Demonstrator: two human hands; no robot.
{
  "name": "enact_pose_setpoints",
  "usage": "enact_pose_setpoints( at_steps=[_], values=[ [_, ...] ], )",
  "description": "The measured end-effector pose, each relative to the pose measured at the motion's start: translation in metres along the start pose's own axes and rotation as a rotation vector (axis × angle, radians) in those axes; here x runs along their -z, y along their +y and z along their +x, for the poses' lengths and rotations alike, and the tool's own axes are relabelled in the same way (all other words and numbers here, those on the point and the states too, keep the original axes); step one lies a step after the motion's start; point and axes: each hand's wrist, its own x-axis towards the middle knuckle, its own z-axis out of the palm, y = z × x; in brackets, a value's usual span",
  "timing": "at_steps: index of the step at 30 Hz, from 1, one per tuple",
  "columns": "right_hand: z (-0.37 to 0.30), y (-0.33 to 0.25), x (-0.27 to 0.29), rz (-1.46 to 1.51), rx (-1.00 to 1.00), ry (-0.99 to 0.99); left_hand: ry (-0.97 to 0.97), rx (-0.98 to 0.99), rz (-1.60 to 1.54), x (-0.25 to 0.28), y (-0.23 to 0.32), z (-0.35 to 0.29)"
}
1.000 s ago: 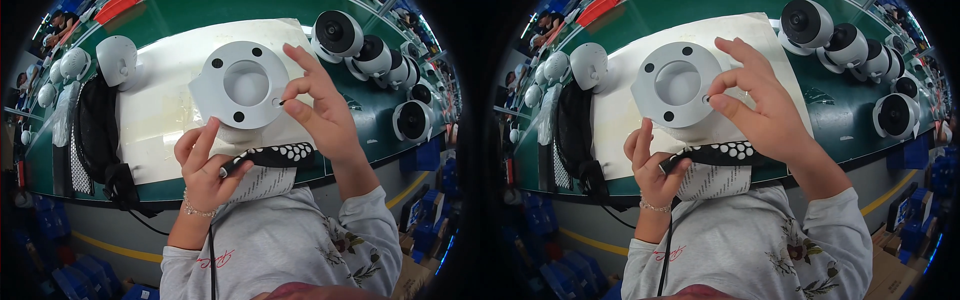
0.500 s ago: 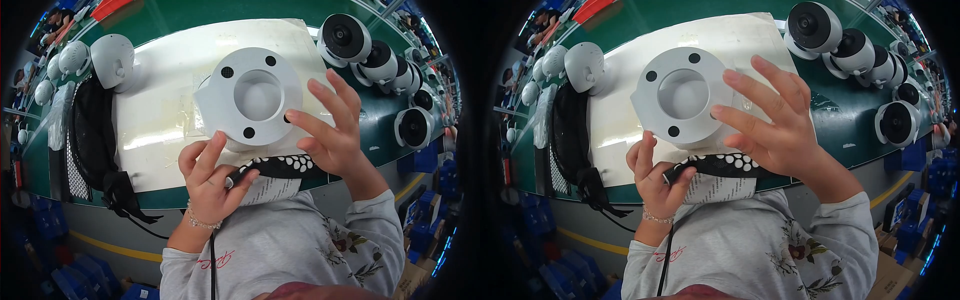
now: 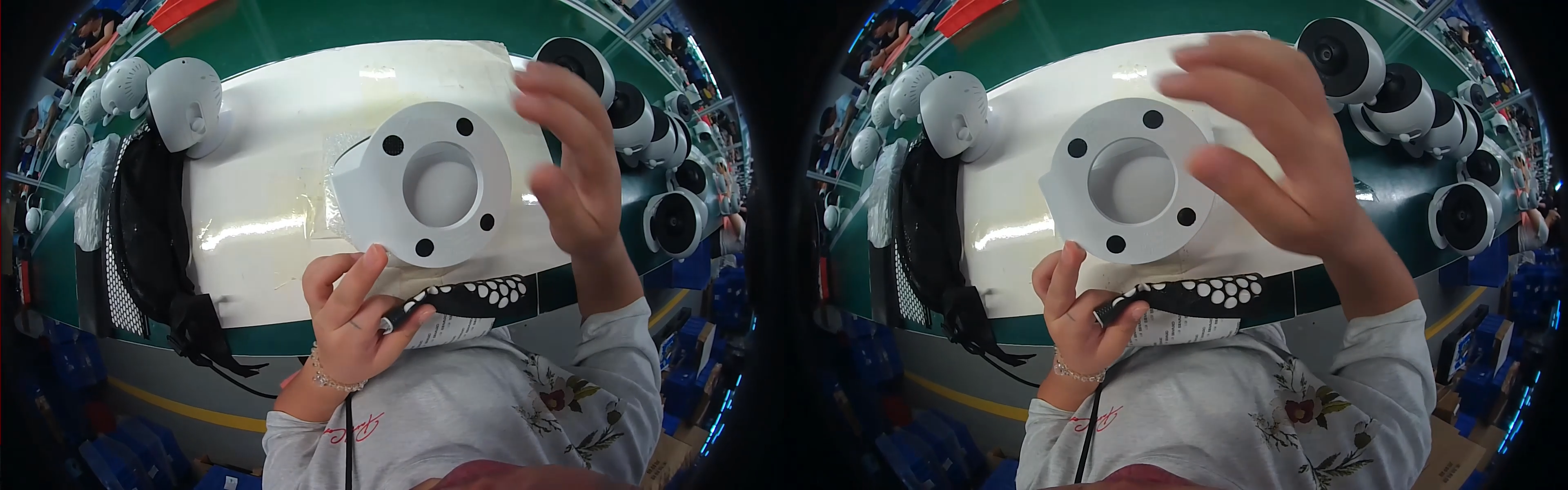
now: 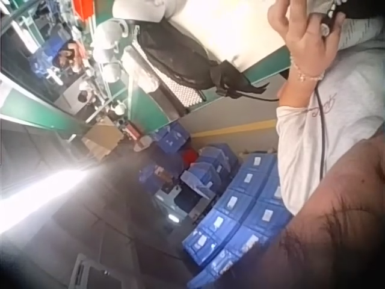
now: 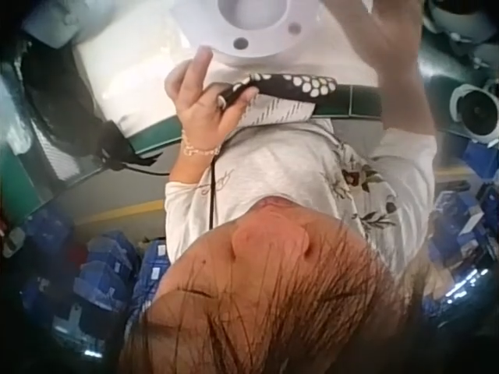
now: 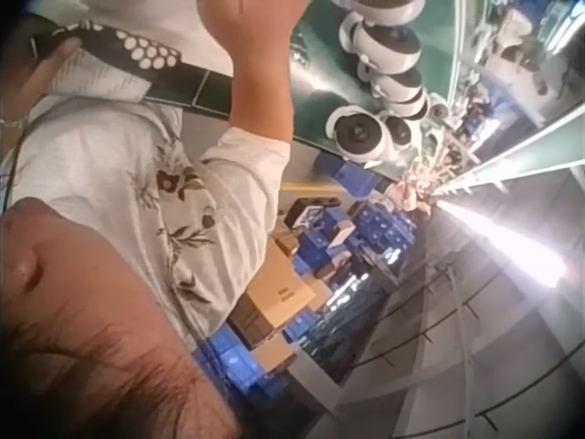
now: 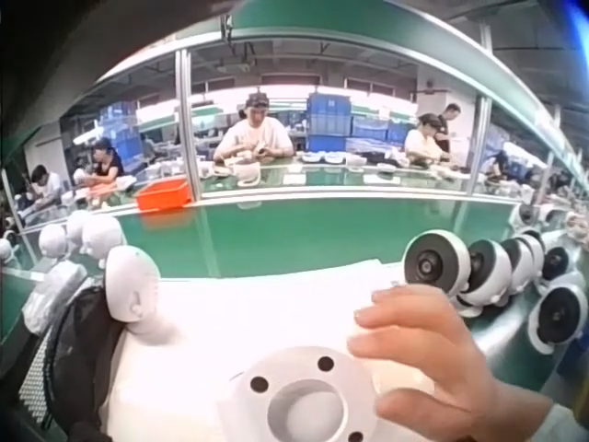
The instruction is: Assembling security camera components by inserting and securing parts into the white housing on an assembly line.
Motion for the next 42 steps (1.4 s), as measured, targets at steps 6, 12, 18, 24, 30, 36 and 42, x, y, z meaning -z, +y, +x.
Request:
enact_pose_setpoints(
  at_steps=[6, 12, 18, 24, 30, 36, 42],
  values=[
    [0.05, 0.007, -0.017, 0.03, 0.111, -0.287, -0.032, -0.018, -0.075, 0.003, 0.0, 0.003],
    [0.068, 0.019, -0.008, 0.18, -0.007, -0.61, -0.012, -0.021, -0.133, 0.006, -0.001, 0.002],
    [0.092, 0.055, -0.007, 0.543, -0.459, -0.433, -0.069, -0.043, -0.169, 0.006, -0.005, -0.003],
    [0.108, 0.152, -0.1, -0.586, 0.266, 0.091, -0.095, -0.039, -0.218, 0.006, -0.004, 0.0],
    [0.098, 0.191, -0.14, -0.638, 0.027, 0.129, -0.123, -0.015, -0.213, 0.007, -0.003, 0.001],
    [0.085, 0.209, -0.128, -0.666, -0.15, -0.148, -0.145, 0.0, -0.194, 0.008, -0.003, 0.004],
    [0.055, 0.206, -0.095, -0.543, -0.561, -0.31, -0.135, 0.01, -0.246, 0.004, -0.001, 0.005]
  ],
)
